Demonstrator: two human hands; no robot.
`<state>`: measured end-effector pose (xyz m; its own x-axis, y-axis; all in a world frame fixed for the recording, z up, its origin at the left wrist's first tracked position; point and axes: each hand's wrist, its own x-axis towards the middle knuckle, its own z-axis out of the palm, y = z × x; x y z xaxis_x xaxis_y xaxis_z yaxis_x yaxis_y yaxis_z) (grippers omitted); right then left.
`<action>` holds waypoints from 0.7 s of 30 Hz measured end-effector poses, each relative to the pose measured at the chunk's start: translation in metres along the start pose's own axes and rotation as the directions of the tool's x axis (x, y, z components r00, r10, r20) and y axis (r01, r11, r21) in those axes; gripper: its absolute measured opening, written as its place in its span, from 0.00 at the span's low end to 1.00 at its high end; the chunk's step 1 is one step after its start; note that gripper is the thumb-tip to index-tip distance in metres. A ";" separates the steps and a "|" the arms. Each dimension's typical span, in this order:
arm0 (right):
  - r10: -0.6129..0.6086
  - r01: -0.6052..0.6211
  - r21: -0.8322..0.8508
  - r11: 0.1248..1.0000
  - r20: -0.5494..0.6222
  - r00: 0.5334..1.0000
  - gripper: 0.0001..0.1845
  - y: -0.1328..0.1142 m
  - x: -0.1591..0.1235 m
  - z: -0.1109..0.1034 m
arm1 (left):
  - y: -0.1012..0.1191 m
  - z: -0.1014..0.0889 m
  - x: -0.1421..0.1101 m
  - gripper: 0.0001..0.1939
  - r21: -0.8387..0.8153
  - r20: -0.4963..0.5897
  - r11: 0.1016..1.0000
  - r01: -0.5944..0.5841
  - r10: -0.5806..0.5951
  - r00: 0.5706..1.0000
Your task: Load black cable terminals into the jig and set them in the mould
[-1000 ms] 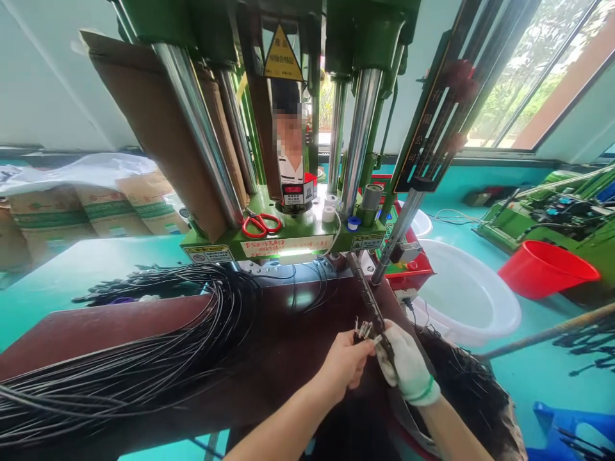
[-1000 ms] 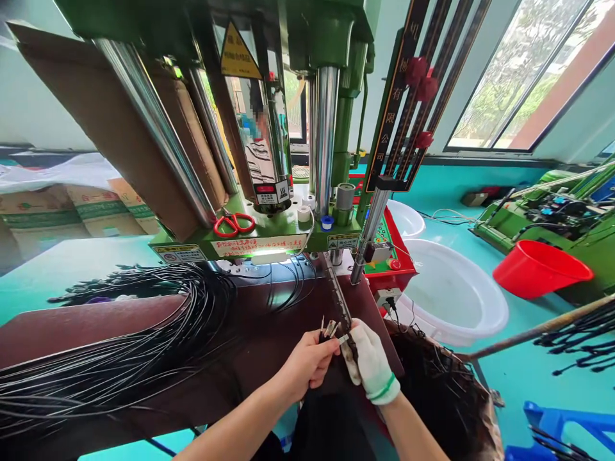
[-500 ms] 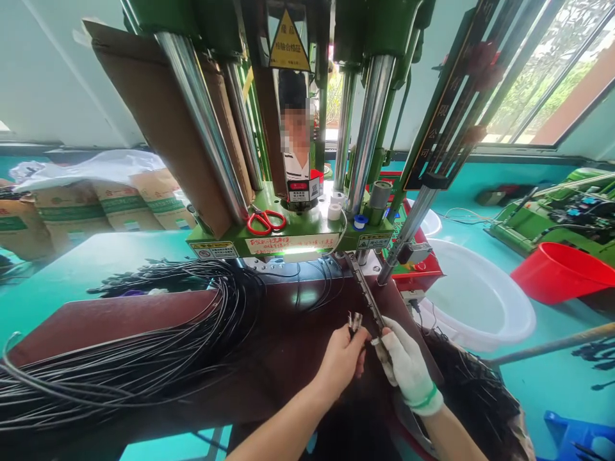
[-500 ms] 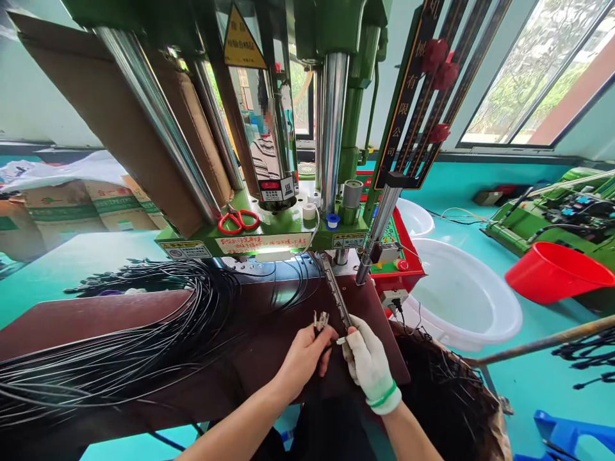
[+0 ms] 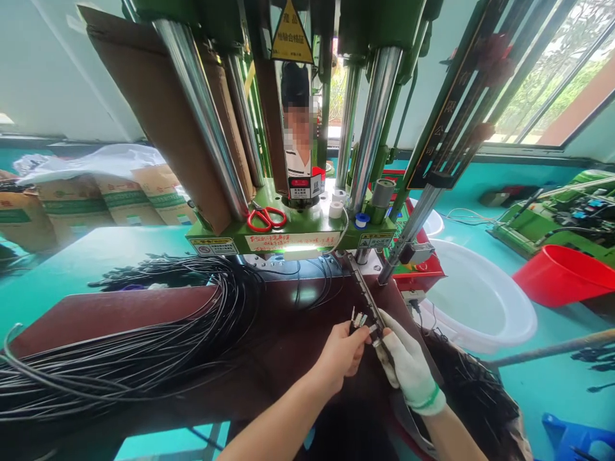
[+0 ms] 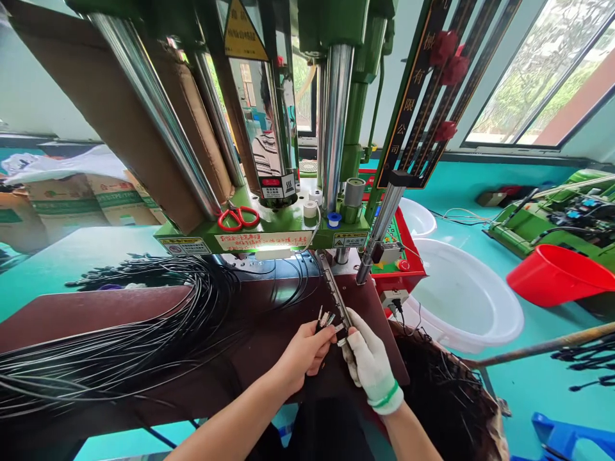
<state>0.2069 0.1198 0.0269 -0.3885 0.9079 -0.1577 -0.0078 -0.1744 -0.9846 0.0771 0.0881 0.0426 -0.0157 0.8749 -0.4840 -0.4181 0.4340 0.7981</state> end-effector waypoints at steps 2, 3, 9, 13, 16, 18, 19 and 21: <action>-0.007 0.007 -0.015 1.000 0.002 1.000 0.26 0.000 -0.001 0.001 | -0.002 -0.001 0.002 0.17 -0.009 0.027 1.000 -0.008 0.008 1.000; -0.009 0.009 -0.019 1.000 -0.005 1.000 0.27 0.001 -0.001 0.001 | -0.004 -0.001 0.003 0.17 -0.004 0.033 1.000 -0.020 0.020 0.999; -0.018 0.017 -0.051 0.999 -0.030 0.999 0.31 0.008 0.000 0.002 | -0.012 -0.002 0.007 0.16 0.083 -0.047 0.987 -0.137 0.141 0.989; 0.025 -0.024 0.008 1.000 -0.042 0.999 0.31 0.005 0.002 0.000 | -0.009 -0.011 0.012 0.18 0.144 -0.133 0.941 -0.307 0.326 0.936; 0.050 -0.047 0.048 0.998 -0.063 0.997 0.30 0.002 0.004 -0.002 | -0.007 -0.017 0.015 0.18 0.131 -0.205 0.935 -0.329 0.350 0.914; 0.063 -0.061 0.047 0.997 -0.039 0.997 0.30 0.002 0.005 -0.004 | -0.007 -0.018 0.016 0.17 0.195 -0.155 0.915 -0.353 0.384 0.910; 0.066 -0.065 0.037 0.997 -0.020 0.998 0.30 0.002 0.005 -0.005 | -0.007 -0.017 0.016 0.16 0.244 -0.112 0.897 -0.369 0.404 0.908; 0.060 -0.061 0.013 0.998 0.018 0.998 0.30 0.004 0.005 -0.007 | -0.008 -0.015 0.015 0.15 0.320 -0.044 0.867 -0.382 0.416 0.908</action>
<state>0.2108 0.1267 0.0220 -0.4047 0.8887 -0.2154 0.0035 -0.2341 -0.9722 0.0669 0.0949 0.0238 -0.2287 0.9657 -0.1232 -0.0658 0.1110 0.9916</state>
